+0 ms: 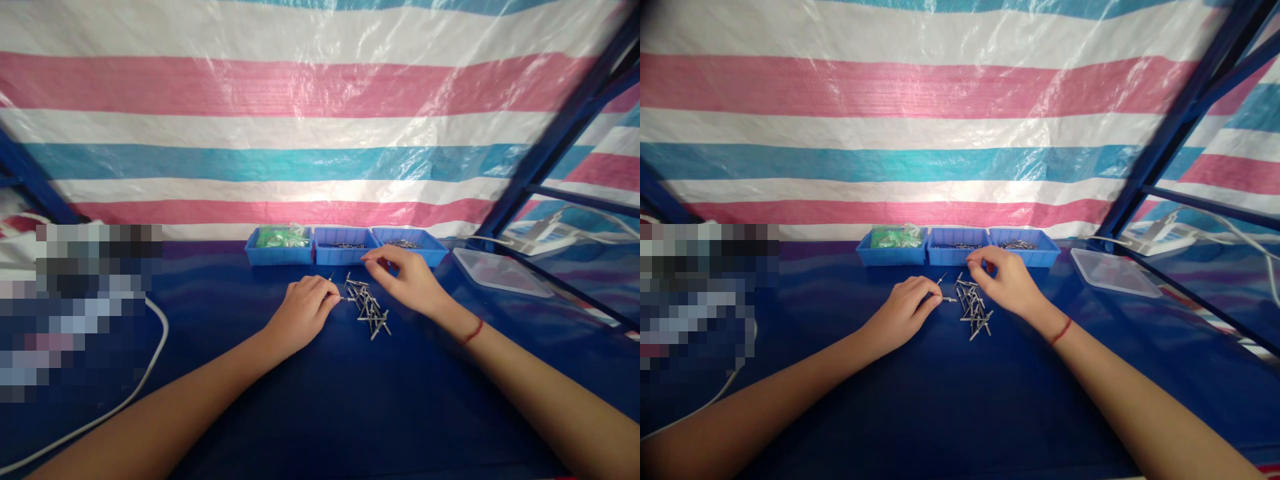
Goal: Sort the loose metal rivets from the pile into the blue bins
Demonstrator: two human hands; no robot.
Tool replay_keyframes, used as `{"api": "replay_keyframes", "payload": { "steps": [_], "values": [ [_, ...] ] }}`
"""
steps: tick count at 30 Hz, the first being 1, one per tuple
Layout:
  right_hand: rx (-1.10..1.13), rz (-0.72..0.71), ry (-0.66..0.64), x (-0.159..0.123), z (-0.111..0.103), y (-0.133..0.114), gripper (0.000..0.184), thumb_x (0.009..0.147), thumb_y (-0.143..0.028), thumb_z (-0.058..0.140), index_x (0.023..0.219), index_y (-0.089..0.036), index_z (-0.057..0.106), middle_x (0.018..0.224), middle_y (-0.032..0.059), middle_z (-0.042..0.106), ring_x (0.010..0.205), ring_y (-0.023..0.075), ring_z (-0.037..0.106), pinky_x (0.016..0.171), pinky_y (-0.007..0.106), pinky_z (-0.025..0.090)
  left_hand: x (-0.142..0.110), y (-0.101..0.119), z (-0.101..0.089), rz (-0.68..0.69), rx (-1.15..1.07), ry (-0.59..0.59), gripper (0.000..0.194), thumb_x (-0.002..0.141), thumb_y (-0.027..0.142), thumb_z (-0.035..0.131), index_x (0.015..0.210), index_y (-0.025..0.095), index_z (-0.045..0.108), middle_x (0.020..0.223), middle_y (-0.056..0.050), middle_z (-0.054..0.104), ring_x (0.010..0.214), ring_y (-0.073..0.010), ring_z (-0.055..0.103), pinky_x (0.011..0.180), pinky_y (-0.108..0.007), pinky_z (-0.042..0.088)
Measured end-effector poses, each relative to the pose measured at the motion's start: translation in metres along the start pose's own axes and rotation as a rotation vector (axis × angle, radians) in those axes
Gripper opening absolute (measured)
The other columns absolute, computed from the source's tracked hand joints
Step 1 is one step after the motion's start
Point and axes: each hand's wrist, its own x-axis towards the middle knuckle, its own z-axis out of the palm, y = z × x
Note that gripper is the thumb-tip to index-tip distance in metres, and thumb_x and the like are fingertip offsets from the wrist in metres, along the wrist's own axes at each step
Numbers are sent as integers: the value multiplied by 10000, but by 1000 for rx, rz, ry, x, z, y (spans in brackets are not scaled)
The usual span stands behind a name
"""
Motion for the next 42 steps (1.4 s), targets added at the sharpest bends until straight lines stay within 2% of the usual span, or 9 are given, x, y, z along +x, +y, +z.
{"api": "replay_keyframes", "payload": {
  "steps": [4,7,11,16,22,33,42],
  "values": [
    [59,-187,-177,-10,7,-24,146,831,-269,575,880,-172,673,844,55,691,761,165,619,693,290,481,1,-1,-2,-16,-60,82,129,916,241,462,885,191,577,863,-10,648,823,-163,593,753,-302,420],
    [19,-241,-243,-13,10,-28,150,864,-233,539,905,-177,671,818,52,681,762,169,612,712,306,479,0,0,-4,18,-83,151,112,901,226,484,862,194,585,845,-5,649,808,-157,604,749,-287,426],
    [92,-197,-272,-14,13,-25,173,886,-225,509,940,-183,667,856,55,687,746,154,620,661,271,481,-1,3,-4,45,-176,218,61,871,245,539,867,200,578,829,-1,650,800,-150,613,756,-278,450],
    [243,-129,-290,-15,17,-27,184,897,-253,510,962,-194,672,892,47,699,771,141,644,684,244,484,0,2,-1,21,-280,262,115,829,252,599,923,190,572,857,-5,652,795,-136,619,753,-257,480],
    [276,-108,-271,-15,17,-31,195,903,-283,508,913,-192,681,856,31,698,744,130,639,677,229,477,-1,0,-1,15,-285,265,62,847,236,575,886,190,590,830,6,649,770,-122,610,731,-237,476],
    [275,-35,-266,-16,18,-29,129,854,-215,538,859,-175,660,800,15,685,616,104,583,561,211,453,-1,2,-6,-6,-273,263,60,860,220,545,856,196,601,809,10,651,744,-121,598,716,-235,467],
    [258,20,-87,-14,17,-30,90,809,-212,577,810,-169,656,715,16,671,585,115,578,533,233,450,2,3,-6,-14,-255,257,54,861,191,531,865,189,584,849,-5,646,812,-140,610,781,-268,459]
  ]
}}
